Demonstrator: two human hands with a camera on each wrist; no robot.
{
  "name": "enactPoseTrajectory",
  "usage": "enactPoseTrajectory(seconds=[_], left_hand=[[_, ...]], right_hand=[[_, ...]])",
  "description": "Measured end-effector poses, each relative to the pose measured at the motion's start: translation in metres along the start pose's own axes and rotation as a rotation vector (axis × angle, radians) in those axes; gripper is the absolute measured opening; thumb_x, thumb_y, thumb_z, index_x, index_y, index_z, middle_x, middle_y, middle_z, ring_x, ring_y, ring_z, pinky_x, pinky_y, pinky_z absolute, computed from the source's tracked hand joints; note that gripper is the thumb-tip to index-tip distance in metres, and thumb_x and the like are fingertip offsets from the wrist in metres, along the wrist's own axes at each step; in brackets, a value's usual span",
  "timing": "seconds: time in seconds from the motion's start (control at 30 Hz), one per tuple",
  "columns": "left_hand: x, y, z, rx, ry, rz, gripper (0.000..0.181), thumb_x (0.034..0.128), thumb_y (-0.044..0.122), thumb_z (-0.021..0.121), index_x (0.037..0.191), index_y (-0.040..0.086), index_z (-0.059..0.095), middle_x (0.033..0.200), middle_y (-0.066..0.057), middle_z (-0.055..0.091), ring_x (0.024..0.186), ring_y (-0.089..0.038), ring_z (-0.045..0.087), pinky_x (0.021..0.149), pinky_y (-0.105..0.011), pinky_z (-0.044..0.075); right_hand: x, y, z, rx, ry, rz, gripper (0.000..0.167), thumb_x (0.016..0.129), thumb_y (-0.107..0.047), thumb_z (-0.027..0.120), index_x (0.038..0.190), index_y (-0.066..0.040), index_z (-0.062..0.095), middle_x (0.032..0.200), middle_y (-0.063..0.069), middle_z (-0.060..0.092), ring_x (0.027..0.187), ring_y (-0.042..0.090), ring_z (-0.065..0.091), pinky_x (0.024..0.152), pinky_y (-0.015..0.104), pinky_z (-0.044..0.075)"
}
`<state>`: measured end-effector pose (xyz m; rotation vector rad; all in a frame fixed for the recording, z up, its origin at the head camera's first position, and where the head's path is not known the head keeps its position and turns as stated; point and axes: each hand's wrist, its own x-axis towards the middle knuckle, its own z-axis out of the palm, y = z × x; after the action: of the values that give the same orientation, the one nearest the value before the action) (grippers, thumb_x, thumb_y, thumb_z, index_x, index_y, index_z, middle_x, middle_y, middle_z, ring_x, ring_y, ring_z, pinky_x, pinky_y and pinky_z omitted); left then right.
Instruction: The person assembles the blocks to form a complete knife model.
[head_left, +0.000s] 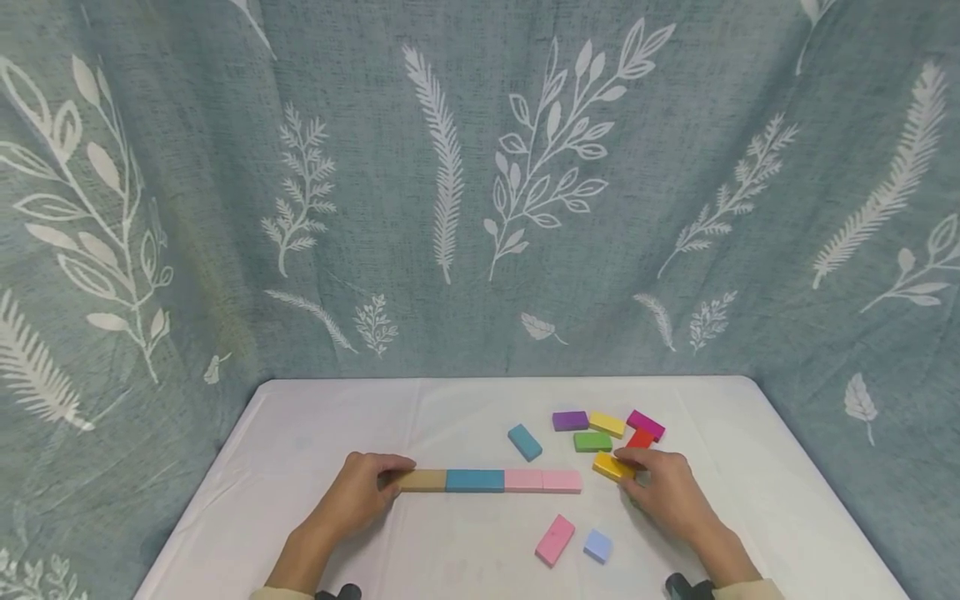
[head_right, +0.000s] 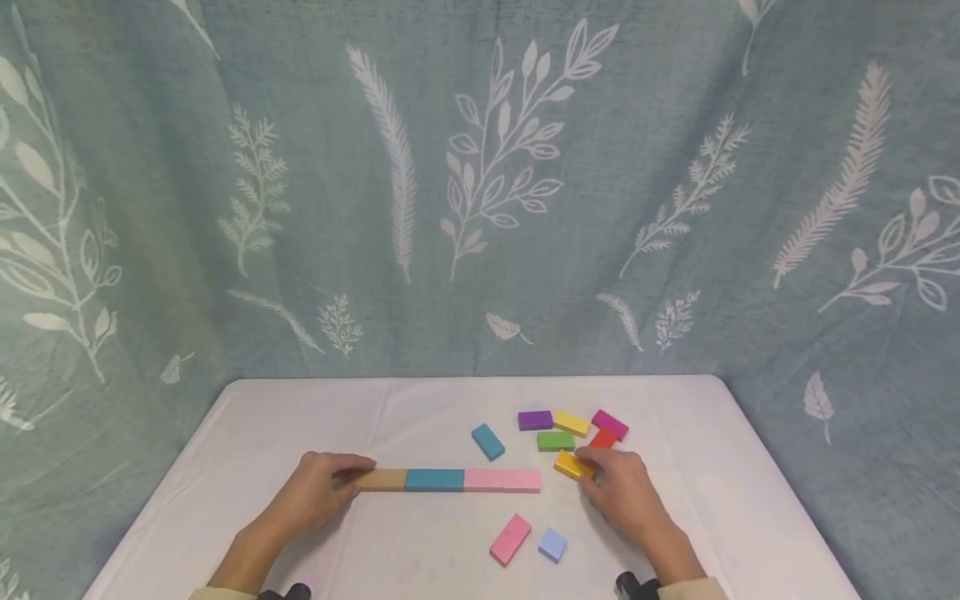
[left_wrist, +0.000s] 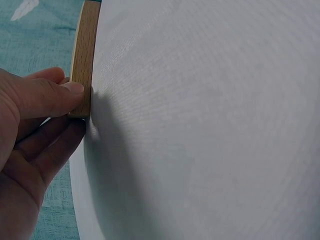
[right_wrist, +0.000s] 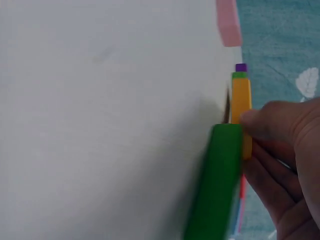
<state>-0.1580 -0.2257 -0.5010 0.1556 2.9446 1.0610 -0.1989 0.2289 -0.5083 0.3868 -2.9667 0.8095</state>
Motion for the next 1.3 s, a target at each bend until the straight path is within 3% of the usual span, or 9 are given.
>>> enactPoseTrajectory(seconds=[0.27, 0.63, 1.3], left_hand=[[0.0, -0.001, 0.0, 0.002, 0.002, 0.013, 0.035, 0.0863, -0.008, 0.084, 0.114, 0.014, 0.084, 0.119, -0.004, 0.084, 0.124, -0.032, 0.076, 0.113, -0.053, 0.06], [0.0, -0.001, 0.003, 0.012, 0.014, 0.003, 0.035, 0.0856, -0.008, 0.085, 0.114, 0.014, 0.085, 0.118, -0.004, 0.084, 0.123, -0.032, 0.077, 0.113, -0.053, 0.06], [0.0, -0.001, 0.002, 0.007, 0.017, 0.013, 0.035, 0.0854, -0.008, 0.085, 0.113, 0.012, 0.085, 0.117, -0.004, 0.084, 0.122, -0.032, 0.077, 0.111, -0.053, 0.06]], right_hand=[[0.004, -0.003, -0.005, 0.04, -0.088, -0.081, 0.039, 0.088, -0.002, 0.089, 0.124, -0.015, 0.083, 0.117, -0.004, 0.083, 0.112, 0.019, 0.077, 0.104, 0.047, 0.066], [0.005, 0.001, 0.003, 0.035, -0.124, -0.17, 0.04, 0.088, -0.001, 0.087, 0.126, -0.016, 0.082, 0.119, -0.008, 0.083, 0.112, 0.017, 0.077, 0.102, 0.046, 0.066], [0.008, 0.004, 0.007, 0.033, -0.131, -0.212, 0.041, 0.089, -0.003, 0.087, 0.128, -0.014, 0.081, 0.121, -0.008, 0.082, 0.115, 0.017, 0.077, 0.103, 0.046, 0.066]])
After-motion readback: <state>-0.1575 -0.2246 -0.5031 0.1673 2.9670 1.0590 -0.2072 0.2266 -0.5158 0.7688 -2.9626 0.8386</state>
